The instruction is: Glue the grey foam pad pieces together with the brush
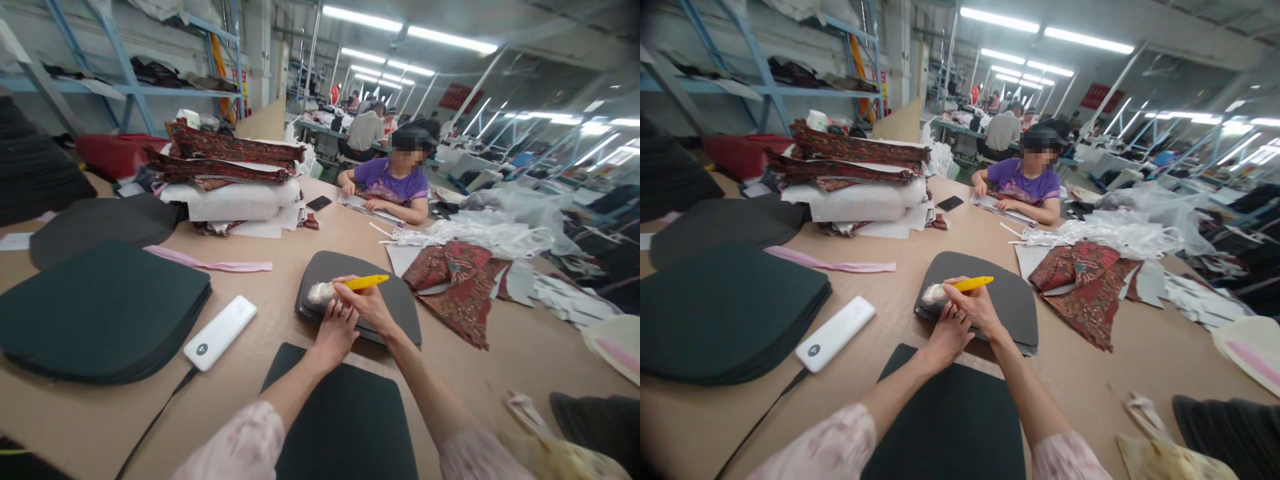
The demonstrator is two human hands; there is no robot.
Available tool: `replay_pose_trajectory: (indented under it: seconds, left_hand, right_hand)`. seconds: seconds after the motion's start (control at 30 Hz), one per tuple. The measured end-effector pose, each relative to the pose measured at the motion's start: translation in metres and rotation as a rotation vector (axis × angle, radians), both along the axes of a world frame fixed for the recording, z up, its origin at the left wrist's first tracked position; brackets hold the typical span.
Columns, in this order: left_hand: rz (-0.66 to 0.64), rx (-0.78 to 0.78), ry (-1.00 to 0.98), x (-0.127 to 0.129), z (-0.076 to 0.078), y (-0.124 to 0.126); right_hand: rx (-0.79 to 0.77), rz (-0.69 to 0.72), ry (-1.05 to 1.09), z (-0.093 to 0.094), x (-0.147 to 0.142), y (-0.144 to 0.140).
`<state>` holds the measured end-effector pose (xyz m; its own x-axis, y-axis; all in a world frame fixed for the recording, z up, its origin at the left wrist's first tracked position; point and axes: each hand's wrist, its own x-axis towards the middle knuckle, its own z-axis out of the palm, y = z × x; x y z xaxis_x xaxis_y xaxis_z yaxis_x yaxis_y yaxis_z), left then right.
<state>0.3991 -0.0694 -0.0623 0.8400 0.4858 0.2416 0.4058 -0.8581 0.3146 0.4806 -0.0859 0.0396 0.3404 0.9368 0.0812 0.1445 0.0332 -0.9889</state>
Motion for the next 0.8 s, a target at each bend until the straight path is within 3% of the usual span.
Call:
replay_pose_trajectory:
  seconds: [0.23,0.37,0.47,0.57,0.67,0.73,0.8]
  left_hand:
    - [0.014,-0.09,0.029,0.003,0.004,-0.002]
    - [-0.01,-0.058,-0.026,0.0,0.002,0.0]
    - [-0.013,-0.038,-0.047,0.0,-0.003,0.001]
    - [-0.009,-0.043,-0.049,0.001,-0.006,0.001]
    - [0.007,-0.081,-0.033,0.003,-0.006,0.001]
    - [0.005,-0.085,-0.034,0.003,-0.005,0.0]
    - [-0.009,-0.075,-0.043,0.002,-0.004,0.001]
  right_hand:
    - [-0.076,0.197,-0.147,-0.024,0.006,0.038]
    - [-0.027,0.057,-0.14,-0.022,0.023,0.07]
    - [-0.001,0.008,-0.133,-0.011,0.03,0.074]
    - [-0.068,0.162,-0.145,-0.003,0.025,0.062]
    - [-0.156,0.359,-0.162,-0.007,0.016,0.057]
    - [-0.154,0.378,-0.172,-0.015,0.014,0.067]
    - [-0.1,0.288,-0.178,-0.024,0.02,0.088]
